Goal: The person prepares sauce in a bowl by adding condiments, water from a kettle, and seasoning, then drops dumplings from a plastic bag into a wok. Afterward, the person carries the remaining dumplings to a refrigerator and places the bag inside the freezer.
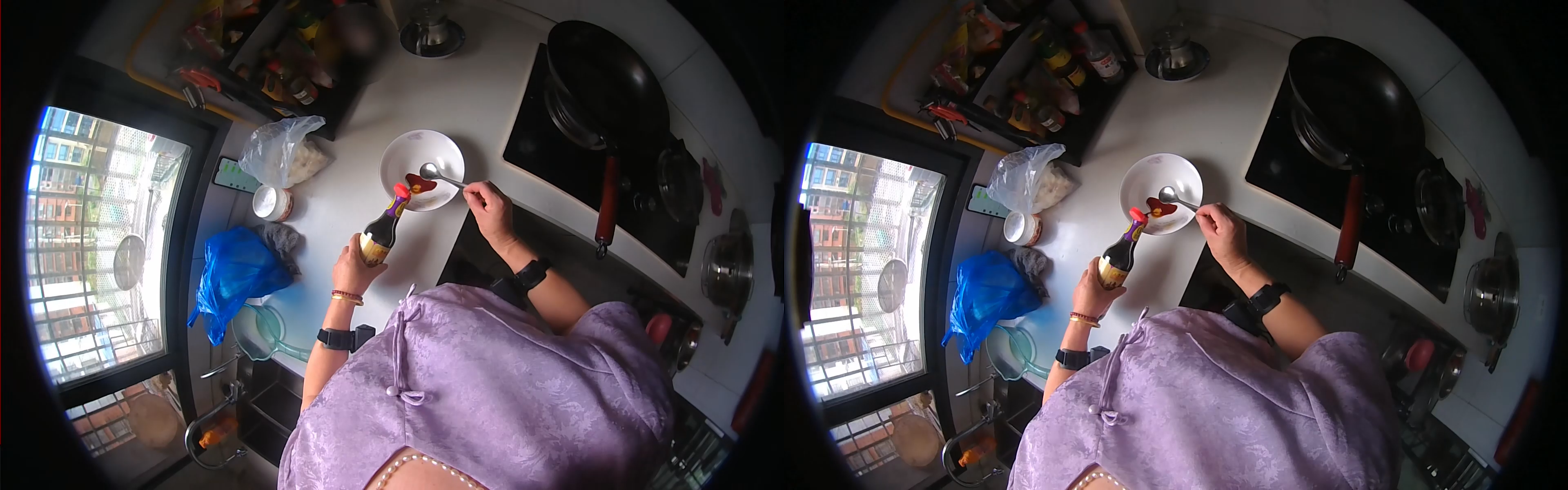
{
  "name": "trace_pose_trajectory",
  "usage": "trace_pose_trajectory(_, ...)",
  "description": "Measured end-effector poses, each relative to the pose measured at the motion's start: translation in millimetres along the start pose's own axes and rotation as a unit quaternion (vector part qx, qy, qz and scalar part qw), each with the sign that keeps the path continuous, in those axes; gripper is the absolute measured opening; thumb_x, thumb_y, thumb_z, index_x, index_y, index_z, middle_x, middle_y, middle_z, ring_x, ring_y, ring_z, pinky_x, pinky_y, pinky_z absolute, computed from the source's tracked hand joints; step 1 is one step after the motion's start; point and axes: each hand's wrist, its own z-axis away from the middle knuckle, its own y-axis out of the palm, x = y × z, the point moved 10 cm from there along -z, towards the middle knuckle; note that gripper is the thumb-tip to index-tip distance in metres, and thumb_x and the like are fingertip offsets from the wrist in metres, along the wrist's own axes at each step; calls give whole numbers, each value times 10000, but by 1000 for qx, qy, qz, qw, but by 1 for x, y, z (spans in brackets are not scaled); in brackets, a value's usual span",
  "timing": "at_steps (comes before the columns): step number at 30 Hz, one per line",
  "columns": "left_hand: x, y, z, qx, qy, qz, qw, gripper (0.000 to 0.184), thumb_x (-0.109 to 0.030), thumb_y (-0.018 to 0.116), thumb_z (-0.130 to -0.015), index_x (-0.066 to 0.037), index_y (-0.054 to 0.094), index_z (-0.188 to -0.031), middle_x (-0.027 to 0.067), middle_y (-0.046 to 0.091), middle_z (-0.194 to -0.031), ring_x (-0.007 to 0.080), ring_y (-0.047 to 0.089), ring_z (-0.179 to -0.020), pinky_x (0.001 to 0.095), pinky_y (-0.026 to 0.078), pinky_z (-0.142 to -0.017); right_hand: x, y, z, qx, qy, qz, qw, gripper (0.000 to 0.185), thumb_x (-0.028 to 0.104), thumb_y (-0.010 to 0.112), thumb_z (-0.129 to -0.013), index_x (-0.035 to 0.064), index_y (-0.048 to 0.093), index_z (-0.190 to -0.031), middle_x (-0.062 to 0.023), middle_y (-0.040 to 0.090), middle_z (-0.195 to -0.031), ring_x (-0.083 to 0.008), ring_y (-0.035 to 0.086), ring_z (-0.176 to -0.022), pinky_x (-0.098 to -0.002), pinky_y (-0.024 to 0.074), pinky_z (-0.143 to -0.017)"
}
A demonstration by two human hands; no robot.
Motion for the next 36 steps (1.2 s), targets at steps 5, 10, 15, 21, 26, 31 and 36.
trace_pose_trajectory(5, 4, 2, -2, -2, -8, 43, 999, 780, -315, 741, -542, -114, 355, -1190, 154, 550, -926, 318, 561, -823, 390, 460, -680, -24, 5, 4, -8, 48, -29, 998, 81, 7, 596, -717, 39, 530, -753, -64, 549, -675, -189, 544, -566, -276, 429, -507)
trace_pose_trajectory(10, 3, 0, -2, -9, -2, 80, 997, 787, -309, 744, -543, -107, 347, -1192, 161, 546, -947, 324, 554, -847, 391, 455, -705, -32, 12, 6, 6, 53, -18, 998, 71, 19, 592, -727, 38, 535, -765, -64, 551, -674, -178, 536, -551, -271, 428, -507)
trace_pose_trajectory(15, 2, -4, 0, -13, -6, 134, 991, 753, -244, 753, -541, -75, 372, -1168, 149, 559, -975, 301, 555, -903, 353, 441, -760, -39, 16, 8, 12, 53, -17, 998, 67, 24, 587, -735, 35, 536, -776, -70, 556, -687, -182, 544, -566, -264, 433, -521)
trace_pose_trajectory(21, 0, -8, 4, -41, 27, 230, 972, 814, -233, 759, -541, -49, 333, -1209, 156, 518, -1063, 294, 519, -982, 344, 422, -820, -46, 24, 11, 30, 68, -30, 997, 88, 26, 575, -744, 33, 551, -828, -76, 562, -678, -176, 558, -586, -264, 442, -543)
trace_pose_trajectory(26, -6, -22, 13, -83, 72, 319, 941, 809, -183, 764, -538, -33, 333, -1205, 128, 483, -1108, 240, 488, -1038, 322, 392, -872, -49, 33, 14, 70, 67, -19, 995, 118, 28, 565, -748, 37, 561, -865, -83, 567, -678, -174, 559, -588, -274, 441, -542)
trace_pose_trajectory(31, -6, -26, 23, -99, 91, 381, 915, 817, -185, 765, -545, -33, 321, -1214, 118, 466, -1120, 229, 481, -1042, 317, 386, -878, -51, 40, 19, 157, 115, 59, 979, 172, 94, 599, -736, 54, 571, -900, -71, 570, -639, -202, 562, -567, -301, 442, -530)
trace_pose_trajectory(36, -1, -26, 32, -125, 110, 398, 902, 830, -180, 771, -541, -26, 312, -1215, 124, 457, -1122, 236, 472, -1052, 318, 379, -885, -56, 36, 24, 159, 99, 73, 980, 169, 115, 607, -733, 54, 570, -887, -68, 571, -628, -213, 572, -573, -318, 447, -525)
